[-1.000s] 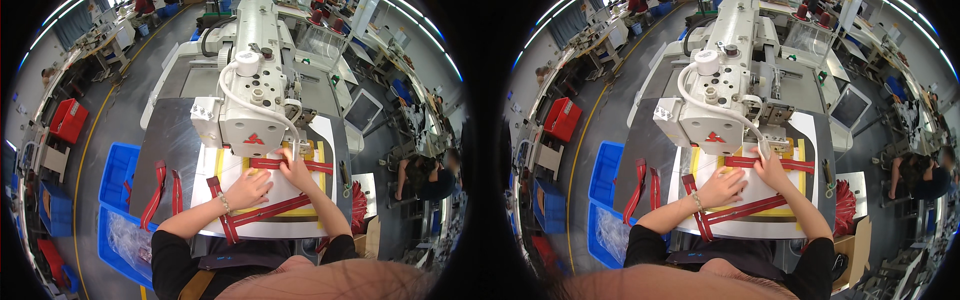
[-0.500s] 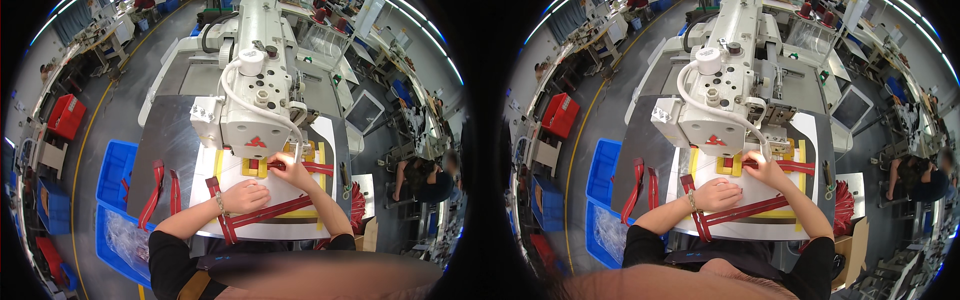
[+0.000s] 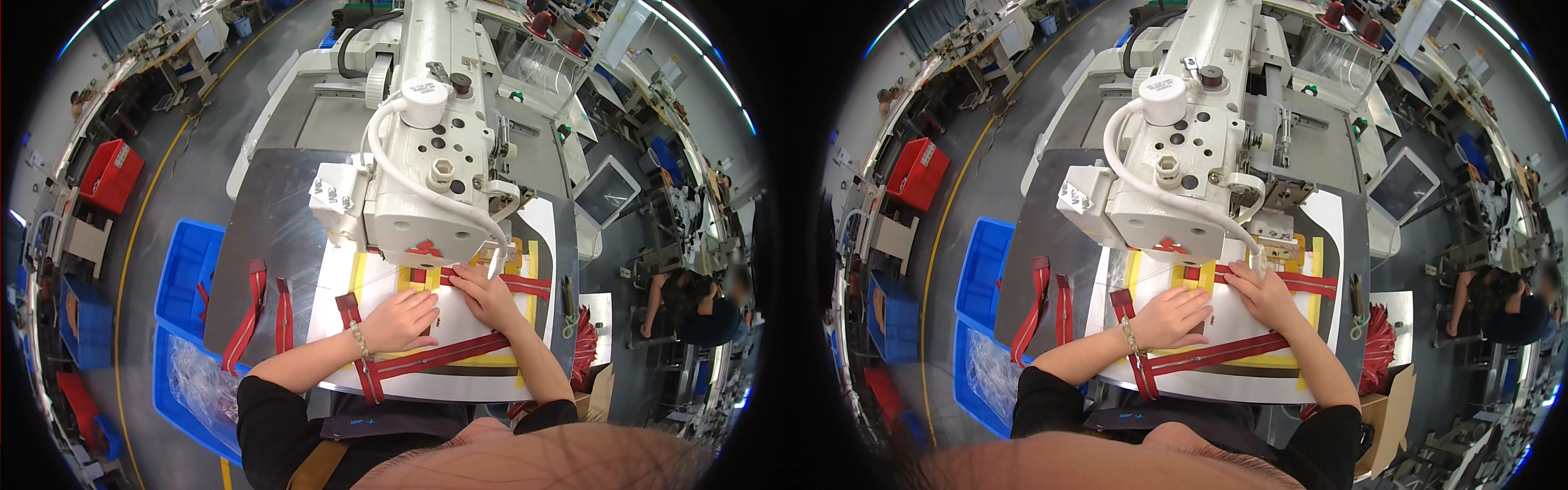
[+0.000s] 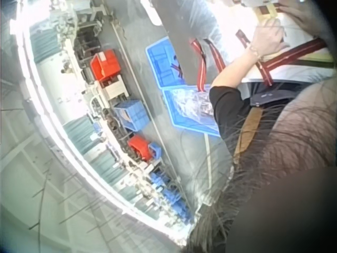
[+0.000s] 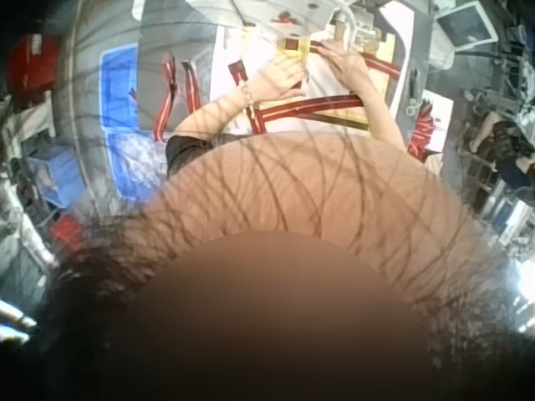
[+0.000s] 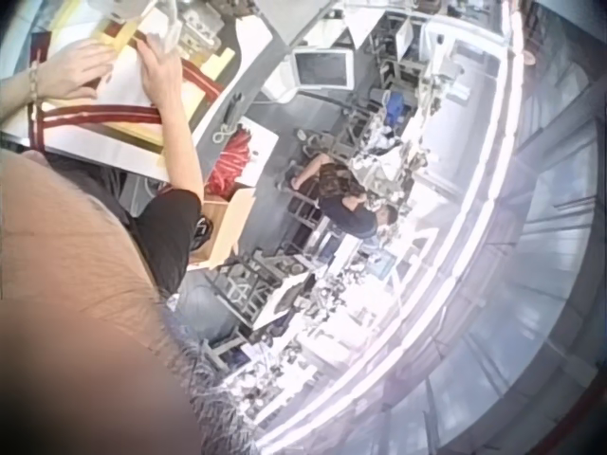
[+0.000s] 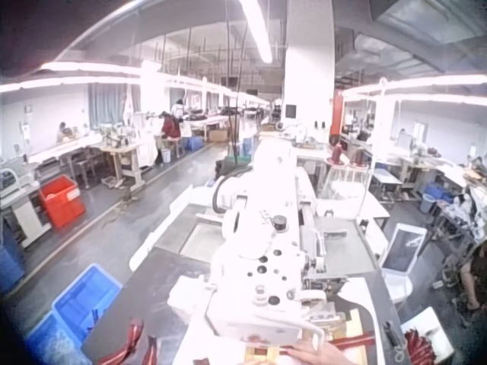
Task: Sewing a red zipper onto fabric using an industrial sewing machine.
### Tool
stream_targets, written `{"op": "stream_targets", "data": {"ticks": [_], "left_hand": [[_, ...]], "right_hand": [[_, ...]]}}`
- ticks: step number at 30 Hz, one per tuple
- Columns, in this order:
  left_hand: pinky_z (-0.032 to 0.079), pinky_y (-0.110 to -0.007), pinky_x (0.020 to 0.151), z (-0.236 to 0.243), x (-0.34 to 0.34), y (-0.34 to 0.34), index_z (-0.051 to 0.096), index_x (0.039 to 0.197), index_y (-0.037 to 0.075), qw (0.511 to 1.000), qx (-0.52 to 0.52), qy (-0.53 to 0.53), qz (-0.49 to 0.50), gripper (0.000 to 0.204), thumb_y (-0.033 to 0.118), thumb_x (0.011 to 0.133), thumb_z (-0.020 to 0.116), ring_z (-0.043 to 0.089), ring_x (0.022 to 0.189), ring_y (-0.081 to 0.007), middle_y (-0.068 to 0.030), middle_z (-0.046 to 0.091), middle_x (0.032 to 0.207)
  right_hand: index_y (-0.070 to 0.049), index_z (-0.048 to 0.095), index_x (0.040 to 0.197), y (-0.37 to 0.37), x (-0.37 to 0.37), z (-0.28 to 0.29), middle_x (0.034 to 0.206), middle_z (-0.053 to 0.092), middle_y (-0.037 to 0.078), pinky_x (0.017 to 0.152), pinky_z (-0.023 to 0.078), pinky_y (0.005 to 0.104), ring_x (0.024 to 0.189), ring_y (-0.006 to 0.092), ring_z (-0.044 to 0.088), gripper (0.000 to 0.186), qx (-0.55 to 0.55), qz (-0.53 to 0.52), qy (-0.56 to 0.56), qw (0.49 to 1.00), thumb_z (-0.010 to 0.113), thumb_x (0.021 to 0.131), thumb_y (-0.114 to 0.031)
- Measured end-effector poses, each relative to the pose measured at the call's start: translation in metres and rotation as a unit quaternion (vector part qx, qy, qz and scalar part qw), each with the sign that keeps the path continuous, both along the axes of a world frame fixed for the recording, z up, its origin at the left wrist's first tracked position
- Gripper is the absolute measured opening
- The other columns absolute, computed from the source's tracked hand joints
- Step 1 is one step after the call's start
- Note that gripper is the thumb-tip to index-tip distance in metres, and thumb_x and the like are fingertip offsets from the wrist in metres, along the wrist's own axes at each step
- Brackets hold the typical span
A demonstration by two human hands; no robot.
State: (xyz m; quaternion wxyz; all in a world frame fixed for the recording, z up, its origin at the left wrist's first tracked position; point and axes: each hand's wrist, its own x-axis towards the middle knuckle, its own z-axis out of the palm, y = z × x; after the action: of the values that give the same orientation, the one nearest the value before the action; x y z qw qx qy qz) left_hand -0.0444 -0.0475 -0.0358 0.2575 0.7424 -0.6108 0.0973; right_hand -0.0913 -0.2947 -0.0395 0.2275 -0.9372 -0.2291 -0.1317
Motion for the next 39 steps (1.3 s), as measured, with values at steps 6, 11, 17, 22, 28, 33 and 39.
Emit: {"op": "stream_targets", "data": {"ticks": [6, 11, 17, 22, 28, 33, 39], "left_hand": [[0.042, -0.040, 0.097, 0.001, 0.002, -0.001, 0.060, 0.107, 0.001, 1.000, 0.016, 0.012, 0.016, 0.054, 0.043, 0.074, 0.071, 0.056, 0.113, -0.0289, -0.0162, 0.059, 0.118], [0.041, -0.041, 0.097, -0.001, 0.002, -0.002, 0.060, 0.107, 0.001, 0.999, 0.032, 0.026, 0.017, 0.055, 0.044, 0.075, 0.071, 0.055, 0.114, -0.0290, -0.0164, 0.058, 0.119], [0.042, -0.041, 0.097, 0.002, 0.003, 0.000, 0.060, 0.108, 0.001, 0.998, 0.037, 0.041, 0.011, 0.056, 0.045, 0.075, 0.070, 0.055, 0.115, -0.0293, -0.0161, 0.058, 0.120], [0.043, -0.040, 0.095, 0.002, 0.005, 0.000, 0.060, 0.108, 0.001, 0.998, 0.035, 0.053, 0.008, 0.055, 0.043, 0.074, 0.071, 0.055, 0.113, -0.0287, -0.0159, 0.058, 0.120], [0.043, -0.037, 0.093, 0.005, 0.007, -0.001, 0.060, 0.107, 0.001, 0.997, 0.036, 0.065, 0.005, 0.055, 0.041, 0.072, 0.072, 0.056, 0.110, -0.0283, -0.0162, 0.058, 0.118], [0.043, -0.036, 0.091, 0.005, 0.006, -0.001, 0.060, 0.107, 0.001, 0.997, 0.035, 0.069, 0.011, 0.054, 0.041, 0.072, 0.072, 0.056, 0.109, -0.0283, -0.0156, 0.059, 0.116], [0.043, -0.037, 0.090, 0.006, 0.007, -0.001, 0.061, 0.107, 0.001, 0.997, 0.031, 0.063, 0.014, 0.054, 0.040, 0.072, 0.072, 0.056, 0.107, -0.0276, -0.0152, 0.059, 0.114]], "right_hand": [[-0.007, 0.063, 0.111, 0.000, 0.000, -0.001, 0.120, 0.061, 0.010, 0.086, 0.049, 0.0417, 0.114, 0.0286, 0.057, 0.036, 0.004, -0.006, -0.011, 1.000, 0.062, 0.076, 0.001], [-0.008, 0.064, 0.110, -0.001, -0.001, -0.001, 0.117, 0.063, 0.010, 0.086, 0.049, 0.0415, 0.105, 0.0305, 0.060, 0.037, 0.020, -0.022, 0.021, 0.999, 0.063, 0.074, 0.001], [-0.008, 0.064, 0.110, -0.001, -0.001, 0.002, 0.115, 0.063, 0.010, 0.089, 0.049, 0.0421, 0.104, 0.0300, 0.061, 0.036, 0.016, -0.032, 0.023, 0.999, 0.063, 0.075, -0.001], [-0.007, 0.064, 0.109, 0.002, 0.001, 0.011, 0.115, 0.064, 0.008, 0.092, 0.048, 0.0422, 0.108, 0.0265, 0.060, 0.033, 0.008, -0.034, 0.013, 0.999, 0.064, 0.076, -0.003], [-0.008, 0.065, 0.108, 0.000, 0.000, 0.007, 0.116, 0.064, 0.008, 0.093, 0.049, 0.0411, 0.110, 0.0246, 0.060, 0.032, 0.019, -0.030, 0.008, 0.999, 0.063, 0.077, -0.004], [-0.008, 0.065, 0.107, 0.001, 0.001, 0.011, 0.116, 0.064, 0.008, 0.093, 0.048, 0.0408, 0.110, 0.0242, 0.060, 0.031, 0.001, -0.029, -0.010, 1.000, 0.061, 0.077, -0.004], [-0.007, 0.065, 0.107, 0.002, 0.002, 0.012, 0.116, 0.064, 0.008, 0.094, 0.048, 0.0408, 0.110, 0.0243, 0.060, 0.030, 0.020, -0.031, 0.002, 0.999, 0.060, 0.077, -0.004]]}}
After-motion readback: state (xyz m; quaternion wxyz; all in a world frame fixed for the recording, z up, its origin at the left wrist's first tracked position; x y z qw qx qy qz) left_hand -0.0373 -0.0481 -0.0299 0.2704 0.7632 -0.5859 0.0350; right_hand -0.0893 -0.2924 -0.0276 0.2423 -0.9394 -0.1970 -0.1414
